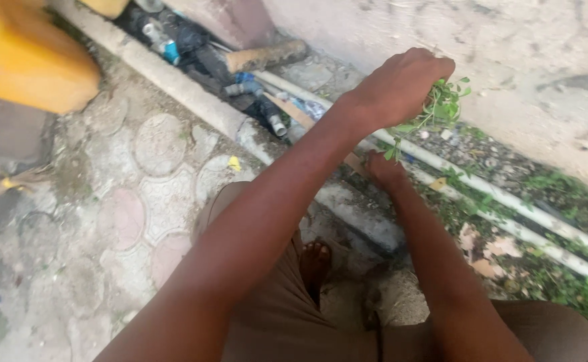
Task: Pulling weeds and clearing debris from a narrow drainage area next to a wall and pipes.
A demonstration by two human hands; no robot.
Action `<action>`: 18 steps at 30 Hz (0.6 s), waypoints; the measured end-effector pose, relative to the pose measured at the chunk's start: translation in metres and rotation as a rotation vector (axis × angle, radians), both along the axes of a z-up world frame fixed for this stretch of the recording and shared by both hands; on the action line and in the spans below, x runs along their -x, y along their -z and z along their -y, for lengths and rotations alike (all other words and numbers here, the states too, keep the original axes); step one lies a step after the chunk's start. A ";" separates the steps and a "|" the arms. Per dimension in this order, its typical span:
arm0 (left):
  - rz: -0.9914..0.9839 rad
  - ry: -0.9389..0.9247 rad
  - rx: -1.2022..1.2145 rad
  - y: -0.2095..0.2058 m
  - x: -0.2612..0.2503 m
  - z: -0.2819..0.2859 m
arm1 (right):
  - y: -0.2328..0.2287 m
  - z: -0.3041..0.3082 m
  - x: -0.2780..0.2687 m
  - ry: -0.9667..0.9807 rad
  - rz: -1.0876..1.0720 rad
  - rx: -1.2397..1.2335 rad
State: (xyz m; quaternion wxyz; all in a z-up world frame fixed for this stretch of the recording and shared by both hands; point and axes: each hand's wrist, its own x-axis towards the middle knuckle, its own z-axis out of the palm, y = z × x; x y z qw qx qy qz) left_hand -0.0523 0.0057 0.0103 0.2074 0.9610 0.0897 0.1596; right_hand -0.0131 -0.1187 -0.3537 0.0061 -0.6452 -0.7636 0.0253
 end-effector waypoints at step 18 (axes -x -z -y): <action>-0.068 -0.057 -0.051 -0.022 0.040 -0.015 | -0.058 -0.016 0.002 0.450 -0.394 0.620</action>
